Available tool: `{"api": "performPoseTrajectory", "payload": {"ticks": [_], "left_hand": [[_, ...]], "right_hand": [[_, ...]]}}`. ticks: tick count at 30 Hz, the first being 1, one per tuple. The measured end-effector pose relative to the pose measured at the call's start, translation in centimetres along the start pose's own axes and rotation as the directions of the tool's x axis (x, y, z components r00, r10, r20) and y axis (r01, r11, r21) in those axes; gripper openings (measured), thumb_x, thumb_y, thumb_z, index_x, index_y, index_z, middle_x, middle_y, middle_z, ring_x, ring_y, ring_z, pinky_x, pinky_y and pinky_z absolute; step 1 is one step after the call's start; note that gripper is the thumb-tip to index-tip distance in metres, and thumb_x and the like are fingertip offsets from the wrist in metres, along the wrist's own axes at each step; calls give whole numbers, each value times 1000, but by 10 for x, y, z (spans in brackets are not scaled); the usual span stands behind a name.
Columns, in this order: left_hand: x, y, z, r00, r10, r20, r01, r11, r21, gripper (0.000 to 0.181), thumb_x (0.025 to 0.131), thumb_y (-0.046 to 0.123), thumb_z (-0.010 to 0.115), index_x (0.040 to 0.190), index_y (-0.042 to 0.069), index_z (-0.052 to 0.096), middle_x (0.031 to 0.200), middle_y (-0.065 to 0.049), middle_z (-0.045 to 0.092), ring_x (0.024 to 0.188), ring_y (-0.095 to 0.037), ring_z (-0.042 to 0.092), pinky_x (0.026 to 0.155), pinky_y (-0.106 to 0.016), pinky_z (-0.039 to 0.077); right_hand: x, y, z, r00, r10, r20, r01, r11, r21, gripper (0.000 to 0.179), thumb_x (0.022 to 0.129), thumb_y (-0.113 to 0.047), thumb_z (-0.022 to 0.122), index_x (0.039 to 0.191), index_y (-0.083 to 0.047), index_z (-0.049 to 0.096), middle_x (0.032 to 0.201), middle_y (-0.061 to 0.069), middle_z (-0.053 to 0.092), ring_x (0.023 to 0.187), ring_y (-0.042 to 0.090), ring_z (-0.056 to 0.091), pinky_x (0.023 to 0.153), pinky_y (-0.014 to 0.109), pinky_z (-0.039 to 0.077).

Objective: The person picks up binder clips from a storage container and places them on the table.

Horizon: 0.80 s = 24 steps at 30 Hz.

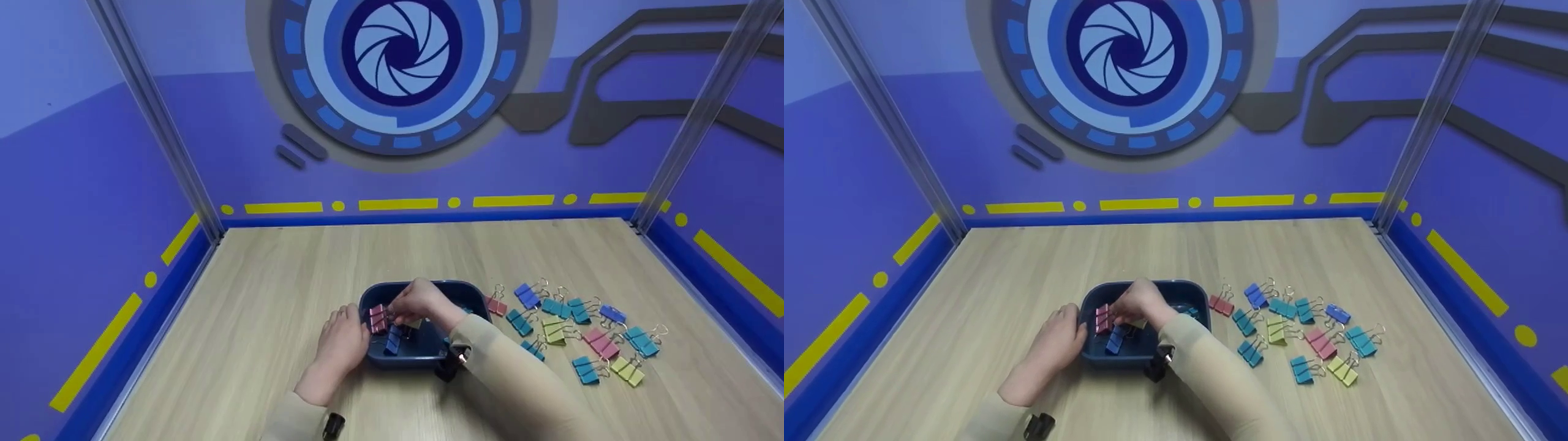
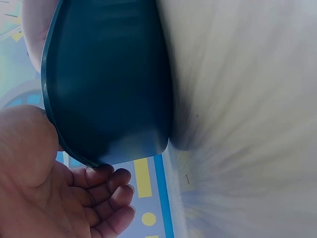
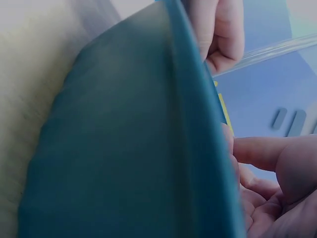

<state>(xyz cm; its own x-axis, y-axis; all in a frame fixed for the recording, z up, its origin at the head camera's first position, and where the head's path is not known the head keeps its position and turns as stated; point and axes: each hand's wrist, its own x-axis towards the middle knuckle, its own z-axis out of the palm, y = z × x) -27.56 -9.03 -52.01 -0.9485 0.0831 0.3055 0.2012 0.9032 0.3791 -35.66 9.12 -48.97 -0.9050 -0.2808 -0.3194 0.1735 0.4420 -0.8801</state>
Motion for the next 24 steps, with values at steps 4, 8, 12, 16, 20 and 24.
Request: {"api": "performPoseTrajectory", "payload": {"ticks": [4, 8, 12, 16, 20, 24], "left_hand": [[0, 0, 0, 1000, 11, -6, -11, 1000, 8, 25, 92, 12, 63, 109, -5, 55, 98, -20, 62, 94, -37, 60, 81, -49, 47], [0, 0, 0, 1000, 18, -18, -17, 1000, 8, 26, 92, 12, 63, 110, -5, 55, 98, -20, 62, 95, -38, 60, 82, -50, 47], [0, 0, 0, 1000, 4, -5, -4, 1000, 1, 29, 93, 13, 62, 113, -6, 55, 102, -21, 63, 98, -39, 60, 85, -51, 48], [1, 1, -1, 999, -25, 32, 25, 1000, -5, 33, 95, 14, 60, 119, -7, 55, 108, -23, 63, 104, -38, 60, 91, -51, 48], [1, 1, -2, 997, -43, 57, 43, 999, -1, 34, 96, 14, 60, 122, -7, 54, 110, -22, 63, 105, -37, 60, 92, -51, 47], [1, 2, -3, 998, -36, 50, 35, 999, 13, 33, 96, 14, 61, 120, -7, 54, 107, -21, 63, 102, -37, 60, 89, -50, 48]], "right_hand": [[0, 1, -4, 1000, 7, 7, -8, 1000, 26, 11, 90, -4, 70, 90, 3, 79, 65, 4, 71, 54, 7, 65, 54, 19, 53], [-2, 1, -9, 1000, -8, 26, 7, 999, 41, 13, 92, -6, 68, 91, 2, 78, 71, 4, 73, 58, 7, 67, 57, 21, 55], [-7, -1, -15, 999, -26, 48, 22, 996, 85, 14, 93, -6, 68, 97, 3, 78, 76, 5, 75, 61, 7, 68, 59, 21, 55], [-13, -2, -22, 997, -52, 65, 43, 989, 143, 17, 94, -7, 68, 104, 5, 76, 82, 8, 78, 63, 7, 70, 62, 22, 57], [-18, -3, -33, 994, -74, 75, 60, 983, 171, 22, 96, -9, 68, 109, 6, 75, 87, 9, 79, 67, 8, 72, 69, 27, 60], [-25, -6, -44, 994, -90, 67, 76, 977, 197, 23, 97, -10, 67, 111, 7, 73, 89, 9, 79, 68, 10, 73, 71, 27, 60]]}}
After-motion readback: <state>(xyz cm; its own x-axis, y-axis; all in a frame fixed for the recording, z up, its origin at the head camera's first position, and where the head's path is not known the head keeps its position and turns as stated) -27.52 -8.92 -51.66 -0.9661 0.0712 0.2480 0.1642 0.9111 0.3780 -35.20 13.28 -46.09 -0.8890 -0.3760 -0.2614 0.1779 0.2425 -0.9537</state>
